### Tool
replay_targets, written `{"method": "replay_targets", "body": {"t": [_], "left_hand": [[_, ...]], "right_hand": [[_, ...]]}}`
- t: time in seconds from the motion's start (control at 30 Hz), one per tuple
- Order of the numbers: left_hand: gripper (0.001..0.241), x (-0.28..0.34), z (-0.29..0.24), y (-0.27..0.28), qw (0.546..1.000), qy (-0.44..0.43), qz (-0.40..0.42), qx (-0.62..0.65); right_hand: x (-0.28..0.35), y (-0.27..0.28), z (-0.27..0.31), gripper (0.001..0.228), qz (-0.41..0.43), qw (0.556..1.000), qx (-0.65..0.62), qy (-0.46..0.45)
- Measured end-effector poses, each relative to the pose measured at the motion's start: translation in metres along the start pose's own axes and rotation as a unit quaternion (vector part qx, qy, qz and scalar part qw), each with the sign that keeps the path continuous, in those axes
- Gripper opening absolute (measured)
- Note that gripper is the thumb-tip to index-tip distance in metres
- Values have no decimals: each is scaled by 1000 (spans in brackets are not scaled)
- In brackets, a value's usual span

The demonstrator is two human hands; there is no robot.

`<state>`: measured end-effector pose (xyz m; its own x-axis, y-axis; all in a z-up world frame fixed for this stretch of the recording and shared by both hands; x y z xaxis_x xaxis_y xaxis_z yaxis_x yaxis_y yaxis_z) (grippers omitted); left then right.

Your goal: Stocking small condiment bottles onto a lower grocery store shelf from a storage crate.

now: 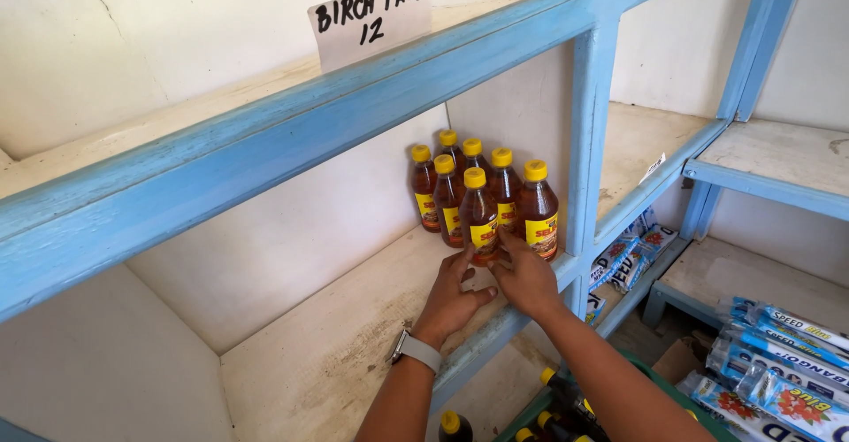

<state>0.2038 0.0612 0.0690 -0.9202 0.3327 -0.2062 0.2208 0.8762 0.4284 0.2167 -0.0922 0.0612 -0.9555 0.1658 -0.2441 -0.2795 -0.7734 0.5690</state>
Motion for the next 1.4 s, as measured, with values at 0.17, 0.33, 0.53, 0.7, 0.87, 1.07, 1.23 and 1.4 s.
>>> {"method": "replay_targets", "body": {"t": [0.17, 0.33, 0.53, 0.7, 0.87, 1.07, 1.23, 1.4], "left_hand": [[99, 2, -4, 0, 1000, 12, 8, -7], [96, 2, -1, 0, 1000, 10, 11, -15], [93, -1, 5, 0, 1000, 6, 11, -15], [65, -7, 25, 6, 998, -41, -46, 26], [35, 2, -3, 27, 980, -125, -158, 3], [24, 32, -43, 6, 963, -230, -122, 70], [11, 118, -66, -61, 944, -289, -97, 129], [16, 185, -24, -153, 962, -114, 220, 116]], "right_hand": [[0, 1, 0, 71, -29, 999, -8, 40], [-2, 0, -4, 71, -21, 999, -10, 45], [-3, 0, -8, 71, 21, 995, -74, 57], [53, 46, -23, 67, 154, 927, -340, 38], [136, 98, -124, 52, 154, 923, -350, -29], [226, 99, -303, 48, -4, 909, -345, -234], [239, 95, -300, 40, 43, 942, -286, -170], [240, 90, -242, 24, 97, 974, -87, -185]]}}
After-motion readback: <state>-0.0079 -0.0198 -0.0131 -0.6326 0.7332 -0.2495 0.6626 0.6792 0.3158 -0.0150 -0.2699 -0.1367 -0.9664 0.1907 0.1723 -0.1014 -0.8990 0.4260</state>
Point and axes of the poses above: each hand's wrist, its own x-axis away from the middle knuckle, its own y-axis out of the back of the hand, z = x × y, the point moved 4 cm from there along -x, towards the middle knuckle, and after that the axes turned 8 degrees about -y, right-handed, at the moved point
